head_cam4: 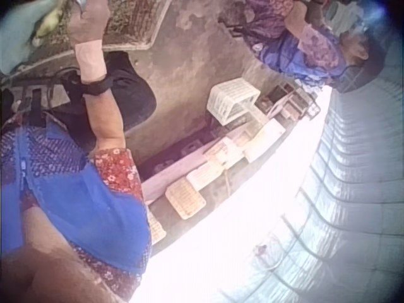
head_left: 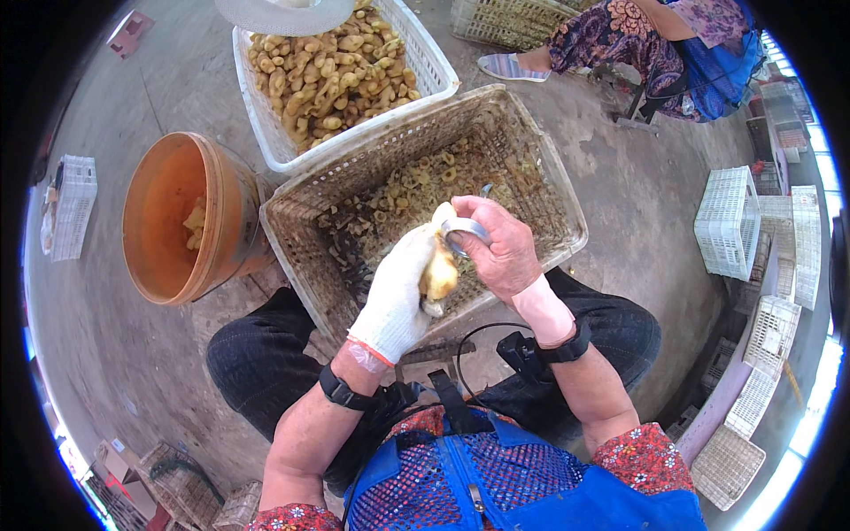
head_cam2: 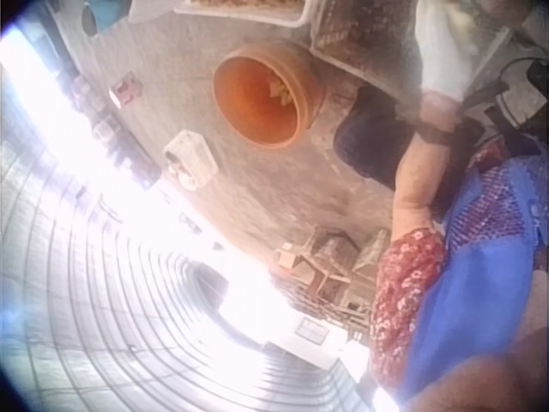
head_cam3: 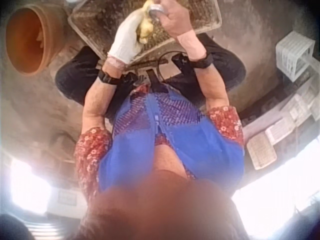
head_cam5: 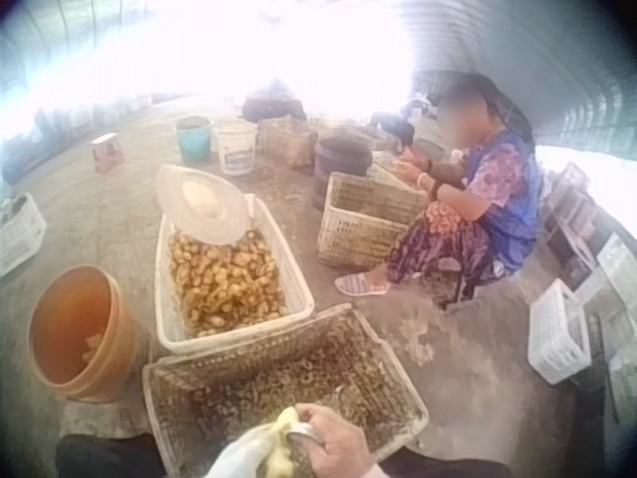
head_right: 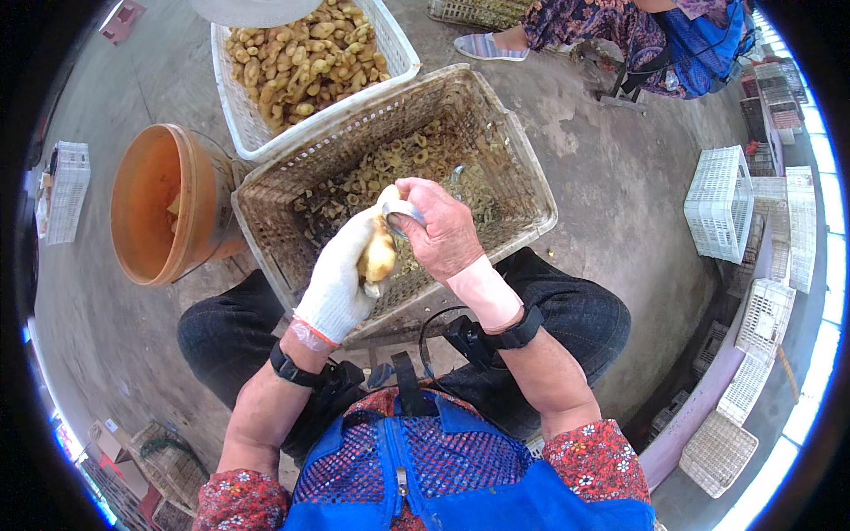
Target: The person scrapes the skin off ginger roots using a metal lid. The person handles the roots one by one, scraping the surface over a basket and placing the cleaned pieces into a separate orange bucket.
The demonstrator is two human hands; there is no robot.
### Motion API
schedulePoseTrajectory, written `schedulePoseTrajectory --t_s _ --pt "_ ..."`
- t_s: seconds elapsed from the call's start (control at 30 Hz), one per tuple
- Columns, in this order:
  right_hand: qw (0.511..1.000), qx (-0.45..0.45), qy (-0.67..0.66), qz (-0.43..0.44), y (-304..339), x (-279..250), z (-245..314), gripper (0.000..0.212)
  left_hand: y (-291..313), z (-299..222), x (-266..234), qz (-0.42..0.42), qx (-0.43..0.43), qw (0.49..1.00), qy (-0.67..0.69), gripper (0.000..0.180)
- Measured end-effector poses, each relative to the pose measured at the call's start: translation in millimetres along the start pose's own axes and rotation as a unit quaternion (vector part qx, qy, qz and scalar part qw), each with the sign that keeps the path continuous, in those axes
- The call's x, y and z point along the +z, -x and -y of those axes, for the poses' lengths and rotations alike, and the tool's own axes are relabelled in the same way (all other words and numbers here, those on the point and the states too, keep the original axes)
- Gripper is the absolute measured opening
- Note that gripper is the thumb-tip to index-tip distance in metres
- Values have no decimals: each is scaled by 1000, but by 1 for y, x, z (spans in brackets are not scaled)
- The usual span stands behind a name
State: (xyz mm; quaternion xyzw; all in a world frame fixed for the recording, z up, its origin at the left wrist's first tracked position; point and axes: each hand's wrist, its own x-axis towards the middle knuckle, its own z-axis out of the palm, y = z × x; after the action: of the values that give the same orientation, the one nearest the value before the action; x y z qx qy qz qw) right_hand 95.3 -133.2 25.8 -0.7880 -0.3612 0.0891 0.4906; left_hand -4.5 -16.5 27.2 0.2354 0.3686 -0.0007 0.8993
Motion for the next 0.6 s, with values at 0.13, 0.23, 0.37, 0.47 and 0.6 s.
schedulePoseTrajectory --t_s 0.13,0.23,0.37,0.47,0.6 --pt "998 -13 59 -21 6 13 0 19 -5 7 1 -10 87 990 -112 24" --pt "994 45 72 -64 5 5 10 17 -1 -8 -5 3 -28 998 53 26" --pt "954 216 -167 -124 -10 -29 -2 11 -12 -23 -19 97 -165 952 240 33" --pt "987 119 -104 -27 -6 -14 3 18 -12 -16 -27 129 -219 931 264 35" --pt "987 127 -94 19 -5 -11 2 24 -5 -7 -13 34 -133 990 37 36"
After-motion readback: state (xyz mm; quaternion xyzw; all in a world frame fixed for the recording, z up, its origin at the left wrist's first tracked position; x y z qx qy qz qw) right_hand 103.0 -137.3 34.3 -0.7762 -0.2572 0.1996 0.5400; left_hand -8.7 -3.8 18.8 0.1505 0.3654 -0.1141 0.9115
